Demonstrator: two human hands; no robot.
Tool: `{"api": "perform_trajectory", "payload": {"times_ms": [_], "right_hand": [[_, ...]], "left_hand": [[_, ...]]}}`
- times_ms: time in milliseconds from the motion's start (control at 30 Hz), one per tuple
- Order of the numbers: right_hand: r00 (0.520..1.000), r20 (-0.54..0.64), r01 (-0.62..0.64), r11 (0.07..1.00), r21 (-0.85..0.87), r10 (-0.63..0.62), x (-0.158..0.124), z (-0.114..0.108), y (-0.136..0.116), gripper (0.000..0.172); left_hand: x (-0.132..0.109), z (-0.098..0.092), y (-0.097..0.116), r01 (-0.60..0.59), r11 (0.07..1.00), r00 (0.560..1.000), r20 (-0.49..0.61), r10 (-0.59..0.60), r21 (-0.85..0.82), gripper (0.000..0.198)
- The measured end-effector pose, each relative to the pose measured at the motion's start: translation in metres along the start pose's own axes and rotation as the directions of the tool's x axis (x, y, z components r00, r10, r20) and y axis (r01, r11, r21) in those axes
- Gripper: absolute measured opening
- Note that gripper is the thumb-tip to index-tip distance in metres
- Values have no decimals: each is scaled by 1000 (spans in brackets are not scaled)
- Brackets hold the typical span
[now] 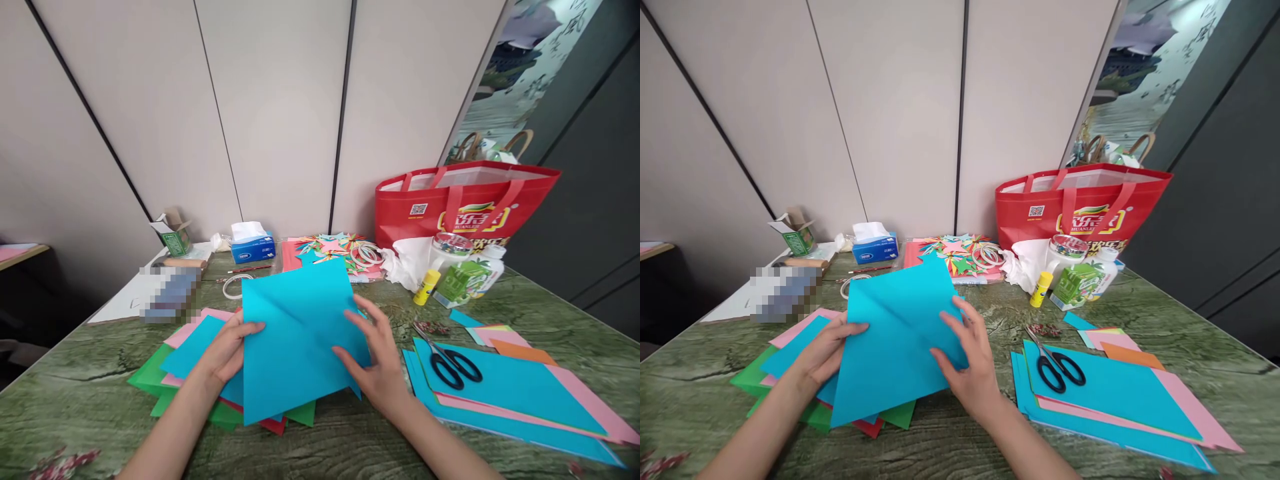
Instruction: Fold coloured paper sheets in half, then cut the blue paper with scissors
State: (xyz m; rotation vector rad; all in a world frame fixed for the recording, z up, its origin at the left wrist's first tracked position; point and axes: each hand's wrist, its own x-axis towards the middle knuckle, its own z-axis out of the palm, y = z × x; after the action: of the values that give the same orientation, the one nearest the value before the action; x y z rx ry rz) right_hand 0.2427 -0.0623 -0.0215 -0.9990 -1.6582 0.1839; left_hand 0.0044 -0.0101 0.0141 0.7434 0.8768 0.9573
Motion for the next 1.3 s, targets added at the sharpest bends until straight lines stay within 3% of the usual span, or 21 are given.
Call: {"api": "perform_trajectory", "payload": {"times_ms": [67, 133, 233, 333, 467, 567, 633, 700, 800, 867, 933, 1000, 1067, 1167, 1233, 1300], "right_hand": [[976, -50, -206, 971, 125, 214, 2, 1, 4, 64], [920, 34, -386, 888, 249, 390, 4, 1, 10, 68], [801, 281, -595, 754, 277, 528, 5, 0, 20, 41], [685, 409, -727, 603, 330, 603, 4, 1, 22, 40], [538, 543, -832, 303, 465, 644, 7, -2, 18, 39], [460, 652, -862, 127, 490, 603, 10, -5, 20, 38], [436, 659, -867, 90, 490, 613, 11, -6, 24, 39], [477, 580, -838, 144, 526, 660, 12, -7, 29, 49], [658, 409, -717, 362, 595, 632, 13, -10, 35, 60], [786, 351, -608, 529, 592, 510, 13, -13, 36, 55], [865, 330, -501, 680, 535, 378, 12, -16, 35, 45], [887, 349, -437, 793, 424, 302, 11, -18, 31, 35], [873, 400, -420, 846, 328, 279, 10, -18, 28, 30], [861, 446, -409, 857, 315, 247, 8, -15, 29, 28], [881, 398, -404, 847, 345, 257, 7, -11, 33, 20], [883, 308, -454, 809, 373, 353, 5, -8, 38, 21]], "left_hand": [[-2, 2, 2, 11, 1000, 1000, 17, -12, 1, 64], [-4, 4, 4, 17, 1000, 999, 45, -18, 13, 63], [-6, 3, 6, 33, 997, 993, 107, -40, 64, 59], [-6, 0, 4, 67, 989, 985, 147, -86, 130, 52], [-4, -6, 2, 76, 988, 979, 175, -100, 136, 47], [-3, -7, 3, 82, 992, 978, 183, -98, 97, 41], [-2, -8, 5, 103, 993, 982, 153, -111, 63, 38], [0, -10, 8, 116, 993, 992, 39, -117, 35, 30], [3, -16, 11, 77, 997, 978, -195, -77, -10, 19], [6, -20, 13, 53, 998, 972, -228, -61, -40, 19], [6, -21, 13, 55, 997, 983, -173, -64, -59, 17], [5, -18, 13, 64, 997, 988, -135, -71, -52, 14], [2, -14, 14, 74, 997, 988, -139, -75, -11, 14], [-3, -7, 15, 135, 985, 988, -84, -127, 103, 22], [-5, -5, 15, 174, 969, 984, 5, -178, 177, 29], [-6, -6, 12, 175, 960, 974, 103, -201, 221, 33]]}}
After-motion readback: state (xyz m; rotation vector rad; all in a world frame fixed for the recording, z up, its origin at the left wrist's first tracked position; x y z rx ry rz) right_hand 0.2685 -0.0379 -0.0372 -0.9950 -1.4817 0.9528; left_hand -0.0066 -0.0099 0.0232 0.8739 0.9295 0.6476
